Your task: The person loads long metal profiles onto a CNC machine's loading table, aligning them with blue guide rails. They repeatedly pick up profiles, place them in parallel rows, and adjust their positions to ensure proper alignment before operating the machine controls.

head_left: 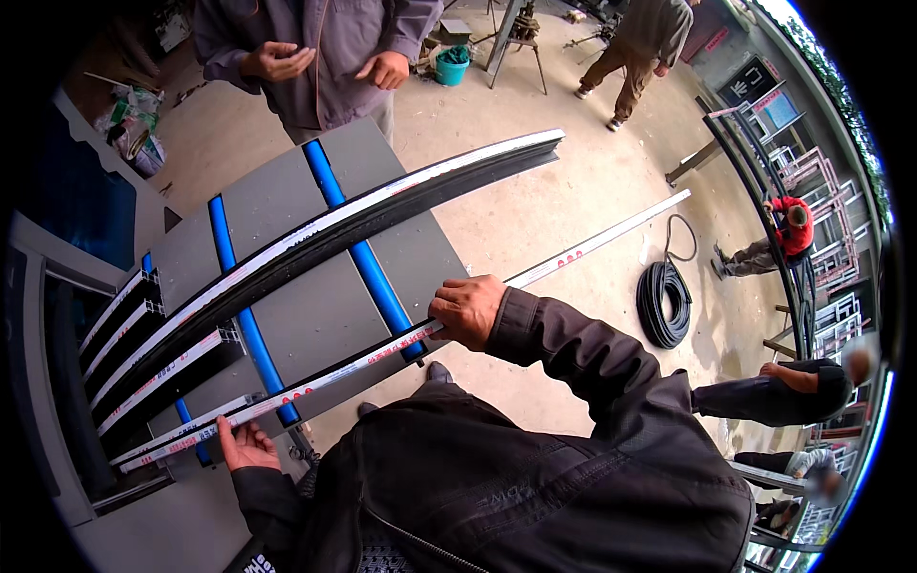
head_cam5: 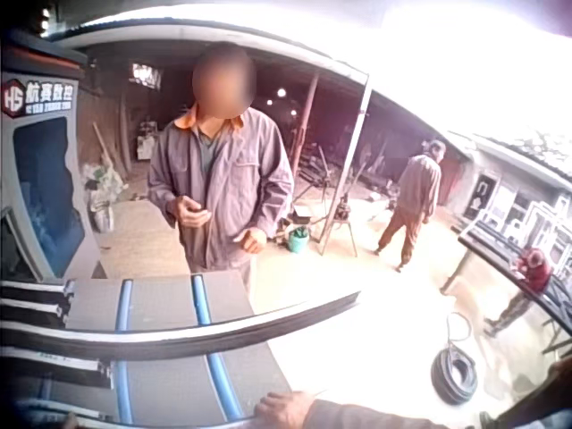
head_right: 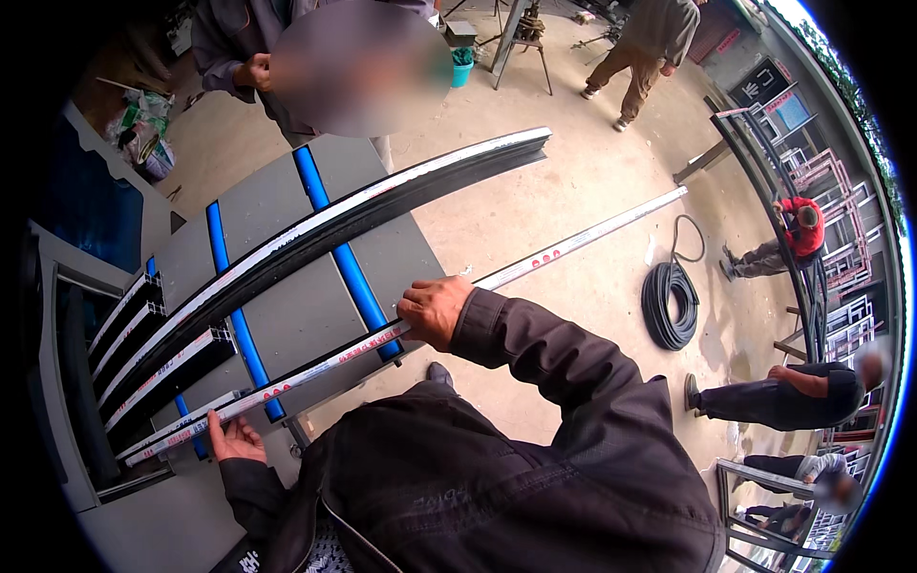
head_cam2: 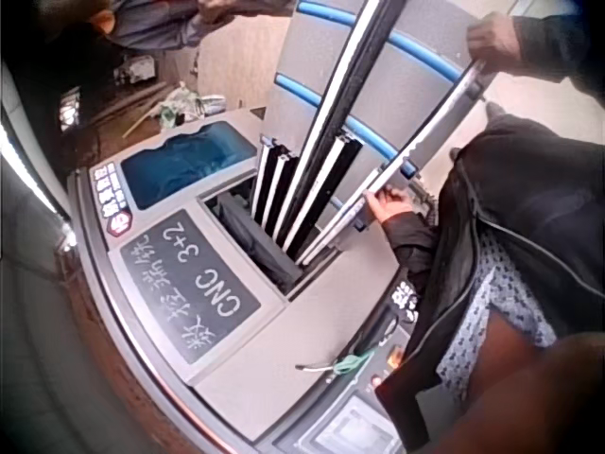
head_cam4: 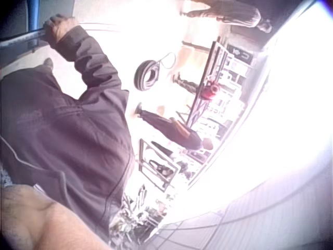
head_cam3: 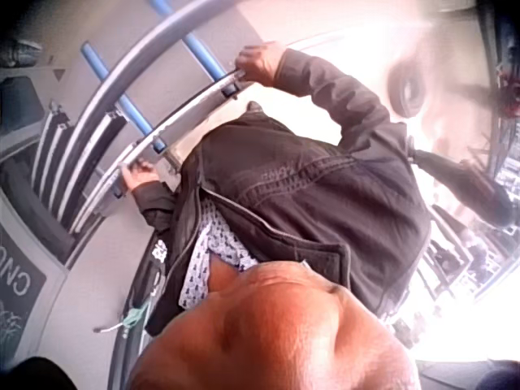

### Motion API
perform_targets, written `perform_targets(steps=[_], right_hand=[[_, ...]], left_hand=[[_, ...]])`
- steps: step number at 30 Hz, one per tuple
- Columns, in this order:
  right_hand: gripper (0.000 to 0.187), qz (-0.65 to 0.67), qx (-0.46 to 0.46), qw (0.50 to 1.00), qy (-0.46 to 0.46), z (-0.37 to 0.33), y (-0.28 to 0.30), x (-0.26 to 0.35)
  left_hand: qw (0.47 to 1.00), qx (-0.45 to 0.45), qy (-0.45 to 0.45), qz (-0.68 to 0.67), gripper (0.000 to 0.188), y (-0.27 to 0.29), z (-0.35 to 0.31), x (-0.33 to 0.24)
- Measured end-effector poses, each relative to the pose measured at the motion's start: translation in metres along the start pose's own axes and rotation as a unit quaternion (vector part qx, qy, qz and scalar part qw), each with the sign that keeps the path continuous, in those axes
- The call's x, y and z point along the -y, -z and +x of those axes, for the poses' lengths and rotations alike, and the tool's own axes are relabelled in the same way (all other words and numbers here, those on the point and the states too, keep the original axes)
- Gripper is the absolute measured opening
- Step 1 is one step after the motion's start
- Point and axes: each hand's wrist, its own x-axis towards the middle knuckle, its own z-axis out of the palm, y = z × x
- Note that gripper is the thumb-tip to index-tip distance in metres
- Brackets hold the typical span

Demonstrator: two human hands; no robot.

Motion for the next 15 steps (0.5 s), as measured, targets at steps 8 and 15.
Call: perform_targets(steps=[8,15], right_hand=[[0.027,0.0,-0.01,0.999,-0.034,-0.036,0.017,-0.037],[0.03,-0.021,-0.035,0.995,-0.091,-0.079,0.03,-0.079]], left_hand=[[0.997,0.08,0.002,-0.011,0.04,-0.043,-0.027,0.029],[0.99,0.132,0.038,-0.023,0.032,-0.078,-0.042,0.071]])
